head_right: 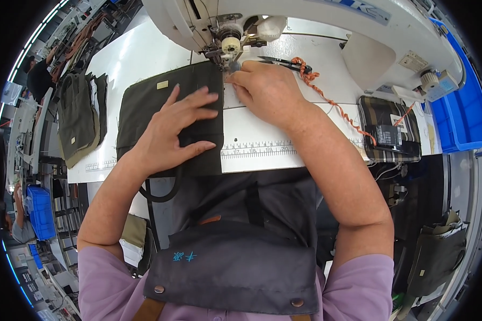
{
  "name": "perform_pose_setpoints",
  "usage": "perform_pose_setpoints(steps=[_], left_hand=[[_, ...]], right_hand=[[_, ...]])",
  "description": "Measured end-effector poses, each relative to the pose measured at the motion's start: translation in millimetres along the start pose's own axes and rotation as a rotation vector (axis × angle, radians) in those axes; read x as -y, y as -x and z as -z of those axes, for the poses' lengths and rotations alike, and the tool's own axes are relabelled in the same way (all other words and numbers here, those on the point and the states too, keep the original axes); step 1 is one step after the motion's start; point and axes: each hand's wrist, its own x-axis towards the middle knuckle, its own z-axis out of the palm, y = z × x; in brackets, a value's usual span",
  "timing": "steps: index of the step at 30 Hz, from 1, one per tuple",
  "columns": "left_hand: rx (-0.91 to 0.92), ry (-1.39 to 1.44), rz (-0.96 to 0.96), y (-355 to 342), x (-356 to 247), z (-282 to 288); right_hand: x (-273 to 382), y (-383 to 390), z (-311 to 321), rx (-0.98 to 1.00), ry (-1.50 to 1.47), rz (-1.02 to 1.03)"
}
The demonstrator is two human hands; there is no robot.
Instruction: Sewing fabric handles and components onto bags using an industrial sewing machine.
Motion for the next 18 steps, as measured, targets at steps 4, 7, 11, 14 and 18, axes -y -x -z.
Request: perform_pose_setpoints(steps=[4, 7, 11, 14, 18], left_hand=[[-0.03, 0.031, -0.074, 18.3, 0.5, -5.1], [-0.077, 0.022, -0.096, 20.6, 0.5, -7.2], [-0.068, -0.026, -0.075, 13.2, -6.4, -3.3], [-0.049, -0.194, -0.125, 6.3, -16.6, -4.9], [-0.02, -0.264, -0.178, 5.1, -14.1, -7.3]], right_hand=[[28.8, 15.4, 16.8, 0.016, 0.059, 0.169], [56.0, 39.3, 23.2, -0.022, -0.066, 0.161], [74.9, 57.5, 32.8, 0.051, -0.065, 0.093], [74.0, 59.0, 32.1, 0.093, -0.053, 0.077], [71.4, 56.8, 34.2, 0.134, -0.019, 0.095]])
